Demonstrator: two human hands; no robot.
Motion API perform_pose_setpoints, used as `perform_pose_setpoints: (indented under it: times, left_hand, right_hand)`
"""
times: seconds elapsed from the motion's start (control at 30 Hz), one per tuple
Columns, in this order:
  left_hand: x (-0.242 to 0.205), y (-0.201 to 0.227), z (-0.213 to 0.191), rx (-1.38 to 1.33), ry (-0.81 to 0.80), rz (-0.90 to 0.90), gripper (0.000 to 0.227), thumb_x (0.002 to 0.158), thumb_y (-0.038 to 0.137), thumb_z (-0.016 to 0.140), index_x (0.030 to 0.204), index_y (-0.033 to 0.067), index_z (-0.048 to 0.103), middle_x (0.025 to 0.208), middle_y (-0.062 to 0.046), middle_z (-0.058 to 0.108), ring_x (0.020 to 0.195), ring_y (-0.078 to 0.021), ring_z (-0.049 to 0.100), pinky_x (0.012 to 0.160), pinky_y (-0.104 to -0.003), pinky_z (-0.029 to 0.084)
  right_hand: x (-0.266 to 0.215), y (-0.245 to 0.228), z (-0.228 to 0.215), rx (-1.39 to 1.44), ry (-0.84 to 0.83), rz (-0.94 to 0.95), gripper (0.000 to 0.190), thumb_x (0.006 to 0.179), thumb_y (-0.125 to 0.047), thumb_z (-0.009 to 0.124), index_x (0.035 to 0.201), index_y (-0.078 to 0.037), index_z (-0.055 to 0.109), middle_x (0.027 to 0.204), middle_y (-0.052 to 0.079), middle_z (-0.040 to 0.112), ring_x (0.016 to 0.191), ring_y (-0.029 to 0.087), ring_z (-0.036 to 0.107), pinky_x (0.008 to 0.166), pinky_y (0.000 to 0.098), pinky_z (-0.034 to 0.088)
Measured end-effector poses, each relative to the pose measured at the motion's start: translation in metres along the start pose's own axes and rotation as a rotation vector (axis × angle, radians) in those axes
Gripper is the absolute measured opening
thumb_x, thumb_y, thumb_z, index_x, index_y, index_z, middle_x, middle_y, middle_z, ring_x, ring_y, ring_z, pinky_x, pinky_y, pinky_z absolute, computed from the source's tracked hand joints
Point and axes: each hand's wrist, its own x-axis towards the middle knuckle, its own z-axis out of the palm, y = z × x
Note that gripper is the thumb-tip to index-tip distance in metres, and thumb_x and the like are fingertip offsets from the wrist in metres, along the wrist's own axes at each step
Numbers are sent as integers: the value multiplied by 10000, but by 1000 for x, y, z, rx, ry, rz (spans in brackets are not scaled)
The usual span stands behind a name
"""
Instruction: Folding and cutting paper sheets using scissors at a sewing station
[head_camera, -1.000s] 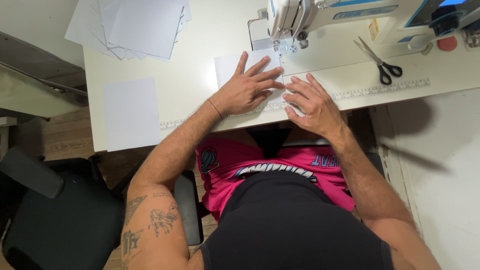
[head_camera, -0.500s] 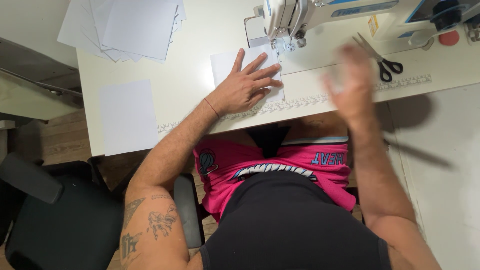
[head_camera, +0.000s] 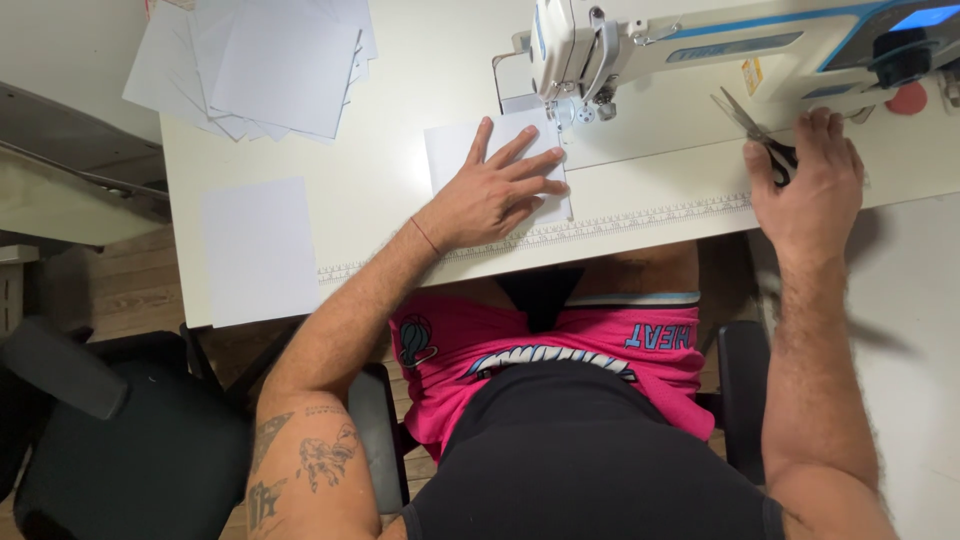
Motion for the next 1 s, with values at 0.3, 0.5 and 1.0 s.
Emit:
perform_pose_setpoints:
  times: [0.3, 0.5, 1.0]
  left_hand:
    - [-3, 3, 4, 18, 28, 24, 348, 1094, 309, 464, 1420, 294, 584, 1633, -42, 416, 1547, -411, 241, 1172, -781, -7]
    - [-4, 4, 4, 21, 14, 17, 348, 1083, 325, 483, 1415, 307, 582, 1642, -57, 398, 1553, -400, 230, 1178, -773, -29]
    - [4, -8, 4, 82, 7, -161, 328, 1061, 481, 471, 1349, 443, 624, 1653, -117, 351, 1572, -319, 241, 1240, -697, 37]
  right_hand:
    - [2, -9, -1, 7, 61, 5, 530, 1157, -326, 743, 1382, 152, 693, 1401, 345, 676, 1324, 490, 578, 1020, 575, 464]
    - [7, -74, -37, 200, 63, 51, 562, 1132, -284, 731, 1425, 185, 630, 1567, 368, 462, 1479, 488, 355, 1189, 659, 226]
    - [-14, -175, 8, 410, -194, -317, 533, 1003, -546, 617, 1361, -158, 689, 1431, 40, 666, 1330, 281, 559, 1038, 447, 396]
